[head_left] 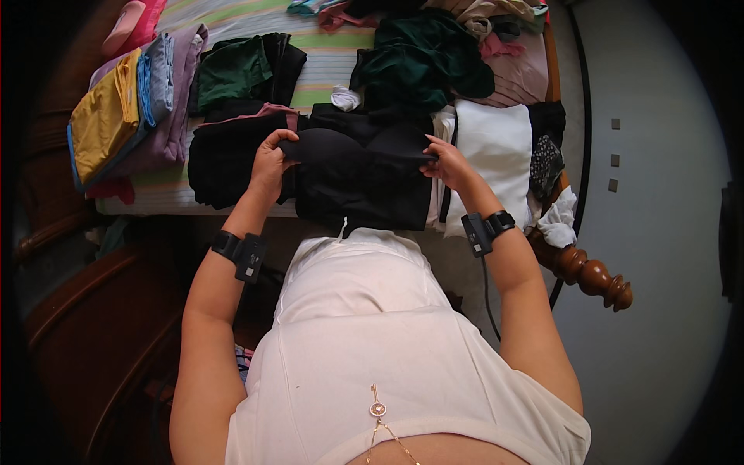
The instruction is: Folding various items of clothing on a bed.
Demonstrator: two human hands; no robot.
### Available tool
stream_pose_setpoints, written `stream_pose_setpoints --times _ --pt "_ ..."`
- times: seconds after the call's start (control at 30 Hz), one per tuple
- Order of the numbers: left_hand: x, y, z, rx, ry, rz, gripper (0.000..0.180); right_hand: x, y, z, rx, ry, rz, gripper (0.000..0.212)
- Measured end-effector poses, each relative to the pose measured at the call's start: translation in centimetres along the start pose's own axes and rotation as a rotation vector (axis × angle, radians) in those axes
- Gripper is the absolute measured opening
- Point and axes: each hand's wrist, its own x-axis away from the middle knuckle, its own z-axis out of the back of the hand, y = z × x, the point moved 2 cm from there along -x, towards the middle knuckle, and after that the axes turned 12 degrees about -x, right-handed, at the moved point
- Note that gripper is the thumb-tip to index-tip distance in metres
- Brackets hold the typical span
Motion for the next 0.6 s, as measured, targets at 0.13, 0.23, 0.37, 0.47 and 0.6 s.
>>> stream_pose_setpoints --times 0.13,0.23,0.37,0.47,0.6 --pt "0.0 1.1 0.2 -0.214 0.085 0.123 0.014 0.5 -0.2 0.5 -0.024 -0.043 -0.059 0.051" --pt "-0.3 0.1 1.3 -0.171 0.066 0.211 0.017 0.2 0.0 0.5 -0.084 -0.102 -0.113 0.051" --pt "0.1 0.3 0.4 -0.021 0.042 0.225 0.02 0.0 0.3 1.0 -0.087 -0.044 -0.169 0.023" --pt "0.0 0.2 0.5 0.217 0.001 0.23 0.018 0.3 0.3 0.7 -0.078 -0.059 -0.204 0.019" --pt "-0.4 -0.2 0.8 0.373 -0.079 0.232 0.022 0.4 0.2 0.9 -0.061 -0.127 -0.219 0.021"
